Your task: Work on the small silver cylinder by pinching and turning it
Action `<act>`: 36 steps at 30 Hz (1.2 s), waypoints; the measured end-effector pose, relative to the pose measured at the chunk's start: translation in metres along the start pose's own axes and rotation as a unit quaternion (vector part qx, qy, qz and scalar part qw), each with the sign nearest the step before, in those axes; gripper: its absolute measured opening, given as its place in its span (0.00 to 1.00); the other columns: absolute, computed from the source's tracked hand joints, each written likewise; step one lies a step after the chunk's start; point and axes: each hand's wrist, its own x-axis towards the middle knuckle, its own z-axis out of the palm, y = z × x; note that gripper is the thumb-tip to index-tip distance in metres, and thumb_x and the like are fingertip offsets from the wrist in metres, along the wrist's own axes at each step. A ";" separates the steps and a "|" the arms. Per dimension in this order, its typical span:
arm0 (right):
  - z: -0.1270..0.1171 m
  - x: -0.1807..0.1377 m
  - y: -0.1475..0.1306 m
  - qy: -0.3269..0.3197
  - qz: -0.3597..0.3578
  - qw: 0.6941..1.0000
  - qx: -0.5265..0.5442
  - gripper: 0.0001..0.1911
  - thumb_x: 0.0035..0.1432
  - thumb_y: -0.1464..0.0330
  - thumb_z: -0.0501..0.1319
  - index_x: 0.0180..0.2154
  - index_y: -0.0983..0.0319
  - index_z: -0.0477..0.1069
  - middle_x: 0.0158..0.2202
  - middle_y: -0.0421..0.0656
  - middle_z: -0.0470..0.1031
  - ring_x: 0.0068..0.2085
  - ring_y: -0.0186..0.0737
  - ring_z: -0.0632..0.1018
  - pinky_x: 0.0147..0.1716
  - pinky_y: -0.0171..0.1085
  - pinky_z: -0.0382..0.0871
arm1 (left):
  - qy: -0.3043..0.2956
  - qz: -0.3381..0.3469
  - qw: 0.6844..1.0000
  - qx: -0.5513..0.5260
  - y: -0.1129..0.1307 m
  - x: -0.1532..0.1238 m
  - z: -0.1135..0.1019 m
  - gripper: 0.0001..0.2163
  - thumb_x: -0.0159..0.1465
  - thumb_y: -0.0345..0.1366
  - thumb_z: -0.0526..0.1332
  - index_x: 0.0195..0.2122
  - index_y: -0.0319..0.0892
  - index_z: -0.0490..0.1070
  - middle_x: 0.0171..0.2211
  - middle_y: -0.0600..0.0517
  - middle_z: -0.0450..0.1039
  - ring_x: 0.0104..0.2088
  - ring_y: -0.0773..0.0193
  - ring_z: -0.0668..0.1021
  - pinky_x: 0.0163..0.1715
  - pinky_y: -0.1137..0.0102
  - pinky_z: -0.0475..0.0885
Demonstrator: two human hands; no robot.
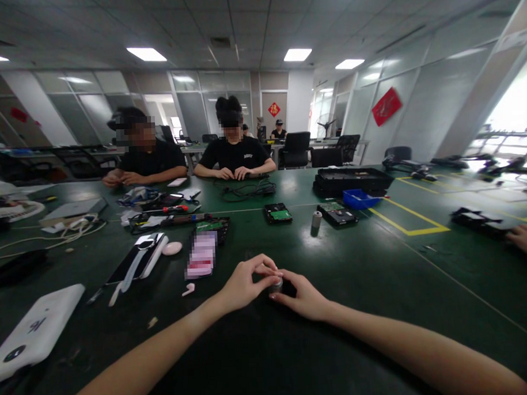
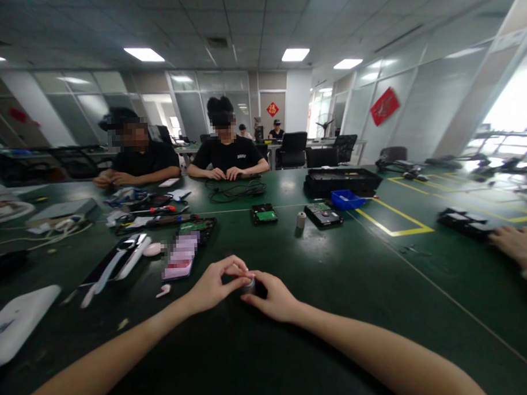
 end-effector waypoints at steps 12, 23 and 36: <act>-0.001 0.000 -0.004 0.005 0.004 1.000 -0.003 0.24 0.55 0.65 0.64 0.54 0.59 0.66 0.47 0.45 0.74 0.47 0.45 0.74 0.49 0.44 0.67 | -0.029 0.001 0.999 0.020 0.005 0.001 -0.007 0.12 0.59 0.29 0.63 0.44 0.42 0.70 0.43 0.49 0.77 0.43 0.60 0.78 0.46 0.67 0.69; 0.001 -0.003 -0.007 0.036 0.018 0.999 0.010 0.21 0.53 0.64 0.66 0.49 0.59 0.70 0.45 0.44 0.75 0.46 0.44 0.75 0.49 0.43 0.67 | 0.014 -0.025 0.999 0.015 0.001 0.002 0.000 0.12 0.56 0.35 0.67 0.39 0.41 0.68 0.33 0.51 0.80 0.38 0.59 0.80 0.44 0.65 0.70; -0.003 0.000 -0.003 0.122 0.079 0.989 0.007 0.19 0.54 0.66 0.64 0.48 0.59 0.70 0.44 0.42 0.76 0.44 0.42 0.75 0.48 0.42 0.69 | 0.147 -0.085 0.969 0.178 -0.047 0.012 -0.044 0.07 0.58 0.33 0.63 0.28 0.43 0.64 0.29 0.52 0.79 0.37 0.57 0.81 0.33 0.68 0.71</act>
